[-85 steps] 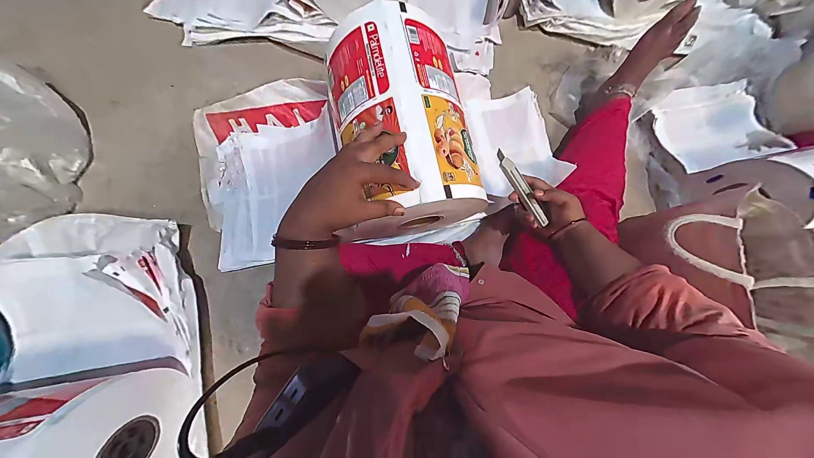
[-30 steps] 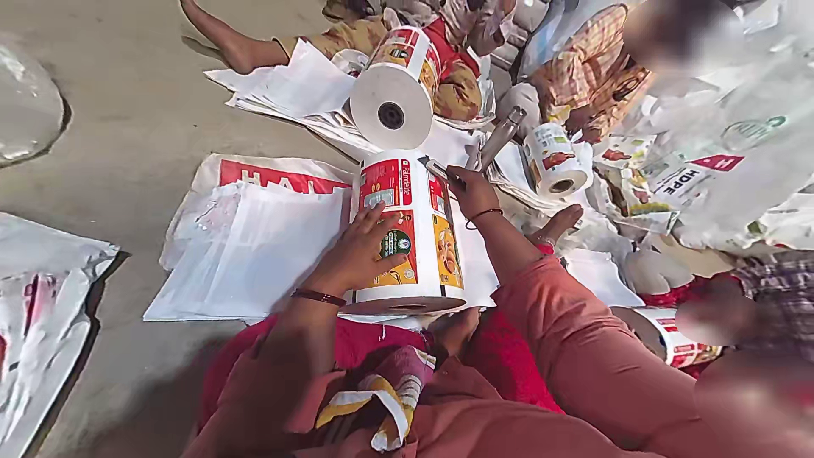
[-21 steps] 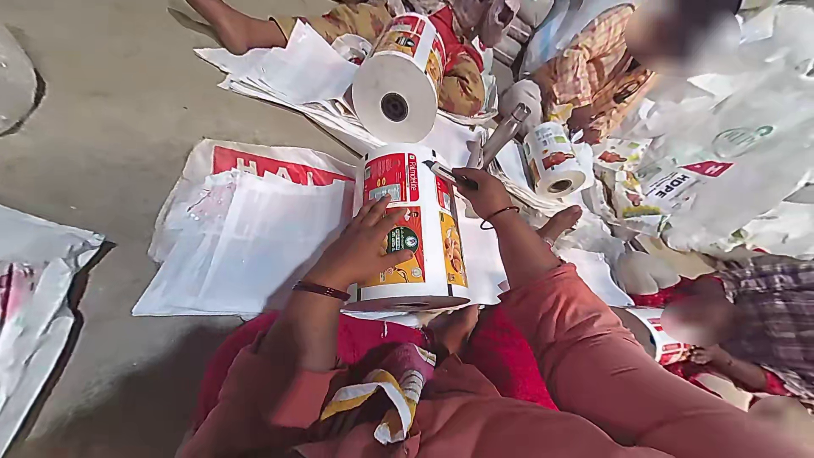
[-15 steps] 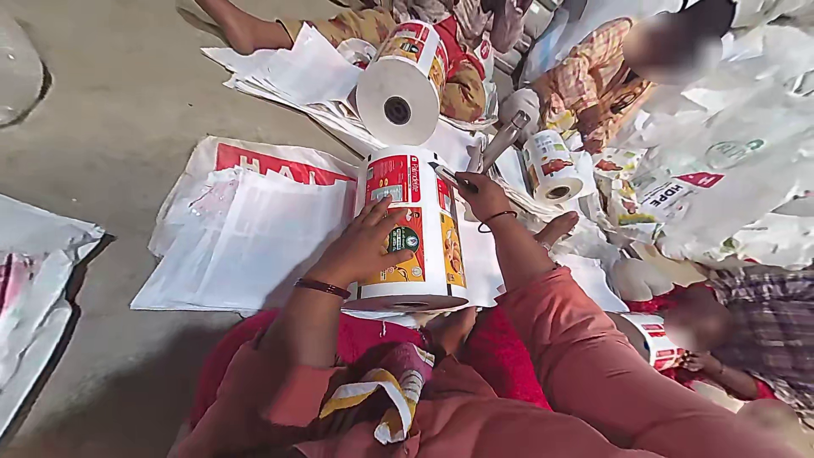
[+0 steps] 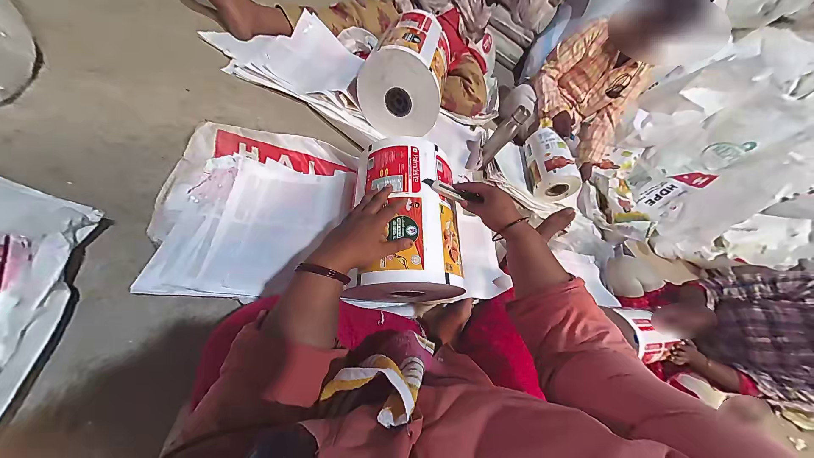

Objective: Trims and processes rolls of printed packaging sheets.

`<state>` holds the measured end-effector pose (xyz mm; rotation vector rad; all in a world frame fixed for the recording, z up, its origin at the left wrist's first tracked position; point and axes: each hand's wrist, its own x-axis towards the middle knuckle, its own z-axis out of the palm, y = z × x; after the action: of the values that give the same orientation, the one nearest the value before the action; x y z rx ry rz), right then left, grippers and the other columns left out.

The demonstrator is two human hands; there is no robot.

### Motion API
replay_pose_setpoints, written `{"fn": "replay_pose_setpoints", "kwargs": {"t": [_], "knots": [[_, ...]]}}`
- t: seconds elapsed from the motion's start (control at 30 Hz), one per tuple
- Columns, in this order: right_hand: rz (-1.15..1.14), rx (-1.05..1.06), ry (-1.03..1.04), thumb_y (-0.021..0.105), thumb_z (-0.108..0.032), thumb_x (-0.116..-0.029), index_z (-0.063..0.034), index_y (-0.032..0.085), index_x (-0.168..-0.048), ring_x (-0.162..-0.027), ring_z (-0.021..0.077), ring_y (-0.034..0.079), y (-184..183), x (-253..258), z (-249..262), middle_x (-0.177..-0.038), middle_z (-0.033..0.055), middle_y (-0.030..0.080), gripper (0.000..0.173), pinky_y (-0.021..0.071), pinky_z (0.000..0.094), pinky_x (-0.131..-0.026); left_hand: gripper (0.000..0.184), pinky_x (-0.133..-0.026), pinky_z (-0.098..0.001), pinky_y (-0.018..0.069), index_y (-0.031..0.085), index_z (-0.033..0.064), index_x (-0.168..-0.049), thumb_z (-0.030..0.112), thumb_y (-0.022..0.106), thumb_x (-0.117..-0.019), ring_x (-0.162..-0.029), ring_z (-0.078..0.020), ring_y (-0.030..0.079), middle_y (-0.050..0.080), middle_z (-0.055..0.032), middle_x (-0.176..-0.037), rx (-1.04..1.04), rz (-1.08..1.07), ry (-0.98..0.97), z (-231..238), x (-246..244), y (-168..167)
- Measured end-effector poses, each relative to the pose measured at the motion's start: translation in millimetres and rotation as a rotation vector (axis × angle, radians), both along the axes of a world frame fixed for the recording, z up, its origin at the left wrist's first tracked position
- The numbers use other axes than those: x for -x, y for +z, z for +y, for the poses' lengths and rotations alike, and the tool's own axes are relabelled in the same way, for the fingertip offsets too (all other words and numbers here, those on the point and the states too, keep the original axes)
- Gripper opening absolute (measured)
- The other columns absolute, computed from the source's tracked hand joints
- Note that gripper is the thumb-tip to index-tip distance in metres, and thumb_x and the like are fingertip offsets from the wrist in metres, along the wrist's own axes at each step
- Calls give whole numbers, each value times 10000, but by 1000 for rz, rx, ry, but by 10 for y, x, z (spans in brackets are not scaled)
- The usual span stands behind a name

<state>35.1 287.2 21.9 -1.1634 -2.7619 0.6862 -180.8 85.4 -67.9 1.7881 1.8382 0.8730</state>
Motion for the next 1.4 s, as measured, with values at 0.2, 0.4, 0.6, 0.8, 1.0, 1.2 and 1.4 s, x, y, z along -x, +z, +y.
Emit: {"fn": "replay_pose_setpoints", "kwargs": {"t": [0.2,0.4,0.6,0.8,1.0,1.2,1.4], "knots": [[-84,-103,-85,632,-178,-1017,-214,651,-1402,-1246,305,628,63,-183,-229,-1364,123,656,388,473,571,-1064,780,-1227,-598,250,376,222,-1595,548,662,-947,-1578,-375,137,170,-130,-1713,-18,-14,-11,20,21,-71],[-86,-54,-53,639,-166,-1017,-199,658,-1396,-1241,271,634,81,-295,-533,-1358,99,667,381,478,542,-1066,794,-1225,-599,248,368,184,-1598,538,657,-949,-1570,-393,154,178,-160,-1704,-37,-24,-30,21,41,-74],[-74,-18,16,636,-151,-1018,-204,641,-1415,-1253,243,626,85,-218,-677,-1385,88,650,401,475,495,-1084,801,-1234,-599,227,349,186,-1607,548,642,-956,-1574,-392,143,183,-162,-1703,-28,-3,-22,-3,33,-64],[-73,-7,77,671,-135,-992,-203,674,-1377,-1217,256,643,140,-337,-670,-1341,103,670,391,490,525,-1057,776,-1230,-597,239,347,152,-1607,491,649,-977,-1566,-401,165,190,-175,-1698,-17,-35,-20,-32,27,-17],[-110,-43,64,658,-117,-992,-224,672,-1380,-1184,248,654,166,-464,-661,-1331,104,669,403,510,493,-1030,678,-1221,-605,253,382,177,-1592,467,590,-1015,-1564,-398,177,193,-178,-1697,-32,-46,-9,-22,4,-27],[-80,-127,114,657,-129,-992,-201,677,-1376,-1190,269,655,89,-450,-673,-1290,126,684,392,503,493,-1049,622,-1210,-603,276,387,187,-1589,447,535,-1044,-1564,-395,179,172,-175,-1702,-38,-53,-16,-26,-8,-43],[-124,-131,184,640,-114,-998,-190,667,-1391,-1196,289,656,157,-473,-661,-1291,140,687,401,496,515,-1051,539,-1233,-601,221,413,194,-1581,406,435,-1086,-1566,-390,182,216,-182,-1691,-63,-64,-18,-37,9,-32]]}}
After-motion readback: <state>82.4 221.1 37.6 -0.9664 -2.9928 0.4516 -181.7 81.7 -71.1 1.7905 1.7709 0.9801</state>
